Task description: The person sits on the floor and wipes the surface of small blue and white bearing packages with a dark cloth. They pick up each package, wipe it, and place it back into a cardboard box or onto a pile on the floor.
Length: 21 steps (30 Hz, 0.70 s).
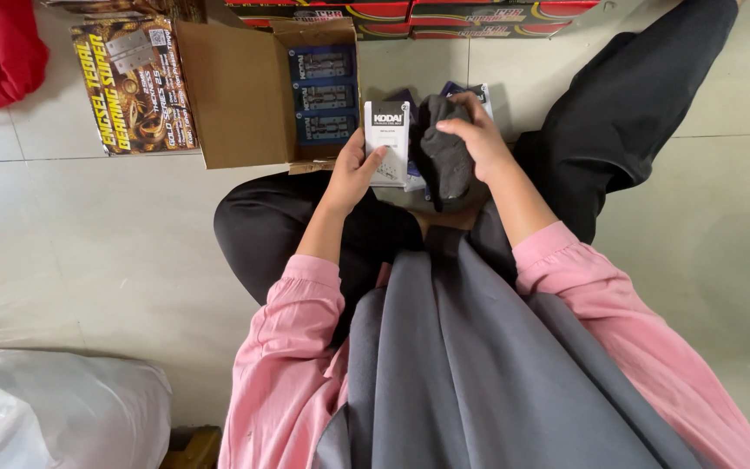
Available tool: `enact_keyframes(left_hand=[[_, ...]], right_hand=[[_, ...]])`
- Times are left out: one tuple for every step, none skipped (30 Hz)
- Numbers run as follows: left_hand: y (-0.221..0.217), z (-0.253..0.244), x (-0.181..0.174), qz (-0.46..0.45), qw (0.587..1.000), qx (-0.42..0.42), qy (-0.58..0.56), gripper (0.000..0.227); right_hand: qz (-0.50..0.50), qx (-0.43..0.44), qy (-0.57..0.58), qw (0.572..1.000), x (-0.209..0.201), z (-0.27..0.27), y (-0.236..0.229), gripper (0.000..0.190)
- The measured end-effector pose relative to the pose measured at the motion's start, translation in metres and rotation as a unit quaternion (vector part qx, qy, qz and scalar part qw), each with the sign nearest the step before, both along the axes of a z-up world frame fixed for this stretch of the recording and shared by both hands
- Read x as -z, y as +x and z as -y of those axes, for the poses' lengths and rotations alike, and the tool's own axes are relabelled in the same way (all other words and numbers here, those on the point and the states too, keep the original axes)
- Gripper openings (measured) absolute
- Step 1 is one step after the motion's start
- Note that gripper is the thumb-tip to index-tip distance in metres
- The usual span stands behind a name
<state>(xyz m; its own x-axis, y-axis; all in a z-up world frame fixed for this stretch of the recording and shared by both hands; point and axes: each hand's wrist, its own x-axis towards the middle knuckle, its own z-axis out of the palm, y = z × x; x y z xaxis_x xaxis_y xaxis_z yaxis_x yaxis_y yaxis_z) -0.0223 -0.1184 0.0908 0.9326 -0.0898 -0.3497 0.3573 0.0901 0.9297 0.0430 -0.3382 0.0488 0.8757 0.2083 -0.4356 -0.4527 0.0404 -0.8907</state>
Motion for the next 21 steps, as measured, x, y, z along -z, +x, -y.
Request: enact_keyframes(left_hand=[[0.000, -0.003, 0.019, -0.001, 1.000, 0.001, 0.000, 0.069], [0.001, -0.006, 0.038, -0.005, 1.000, 0.020, -0.005, 0.056], [0.002, -0.008, 0.058, -0.008, 0.999, 0.039, -0.010, 0.047], [0.003, -0.007, 0.057, -0.007, 0.999, 0.040, -0.010, 0.047], [0.003, -0.008, 0.056, -0.004, 0.999, 0.035, -0.029, 0.048], [0.003, -0.009, 0.055, 0.000, 0.998, 0.031, -0.049, 0.050], [0.003, -0.009, 0.058, -0.001, 0.998, 0.030, -0.049, 0.050], [0.003, -0.009, 0.060, 0.010, 0.997, 0.031, -0.076, 0.051], [0.003, -0.010, 0.063, 0.021, 0.994, 0.031, -0.103, 0.052], [0.002, -0.010, 0.060, 0.020, 0.994, 0.029, -0.103, 0.052], [0.003, -0.010, 0.058, 0.004, 0.992, 0.031, -0.119, 0.055], [0.004, -0.009, 0.055, -0.012, 0.990, 0.034, -0.134, 0.059], [0.004, -0.010, 0.062, -0.011, 0.990, 0.036, -0.135, 0.059], [0.004, -0.010, 0.070, -0.009, 0.989, 0.026, -0.147, 0.066], [0.002, -0.011, 0.077, -0.008, 0.987, 0.015, -0.159, 0.073], [0.001, -0.012, 0.091, -0.008, 0.987, 0.015, -0.159, 0.073], [0.001, -0.013, 0.106, 0.042, 0.984, 0.028, -0.170, 0.069], [0.001, -0.015, 0.121, 0.092, 0.978, 0.041, -0.180, 0.065], [0.003, -0.017, 0.128, 0.092, 0.978, 0.041, -0.181, 0.065], [0.004, -0.018, 0.135, 0.109, 0.975, 0.040, -0.188, 0.065], [0.003, -0.019, 0.143, 0.124, 0.972, 0.038, -0.196, 0.066]], right_hand=[[-0.001, 0.001, 0.000, 1.000, 0.008, 0.007, 0.008, 0.038], [-0.034, 0.012, 0.028, 0.999, 0.016, 0.014, 0.015, 0.031], [-0.065, 0.024, 0.056, 0.996, 0.025, 0.022, 0.024, 0.024], [-0.065, 0.025, 0.057, 0.996, 0.022, 0.023, 0.022, 0.024], [-0.004, 0.004, 0.033, 0.999, 0.019, 0.022, 0.020, 0.025], [0.057, -0.016, 0.008, 0.998, 0.016, 0.021, 0.018, 0.026], [0.056, -0.017, 0.008, 0.998, 0.013, 0.018, 0.016, 0.026], [0.186, -0.024, -0.095, 0.978, 0.009, 0.016, 0.013, 0.027], [0.310, -0.032, -0.194, 0.930, 0.006, 0.013, 0.011, 0.029], [0.310, -0.033, -0.194, 0.930, 0.001, 0.012, 0.010, 0.029], [0.380, -0.030, -0.208, 0.901, -0.003, 0.010, 0.010, 0.029], [0.448, -0.027, -0.220, 0.866, -0.009, 0.009, 0.010, 0.031], [0.449, -0.025, -0.222, 0.865, -0.015, 0.006, 0.010, 0.031], [0.504, -0.044, -0.236, 0.829, -0.021, 0.003, 0.011, 0.034], [0.556, -0.065, -0.248, 0.791, -0.027, 0.000, 0.010, 0.039], [0.556, -0.065, -0.248, 0.791, -0.028, -0.004, 0.003, 0.039], [0.563, -0.089, -0.260, 0.780, -0.029, -0.009, -0.002, 0.045], [0.569, -0.114, -0.271, 0.768, -0.030, -0.014, -0.007, 0.051], [0.570, -0.114, -0.271, 0.768, -0.021, -0.020, -0.011, 0.051], [0.591, -0.133, -0.265, 0.750, -0.012, -0.026, -0.017, 0.051], [0.611, -0.152, -0.258, 0.733, -0.003, -0.032, -0.023, 0.052]])
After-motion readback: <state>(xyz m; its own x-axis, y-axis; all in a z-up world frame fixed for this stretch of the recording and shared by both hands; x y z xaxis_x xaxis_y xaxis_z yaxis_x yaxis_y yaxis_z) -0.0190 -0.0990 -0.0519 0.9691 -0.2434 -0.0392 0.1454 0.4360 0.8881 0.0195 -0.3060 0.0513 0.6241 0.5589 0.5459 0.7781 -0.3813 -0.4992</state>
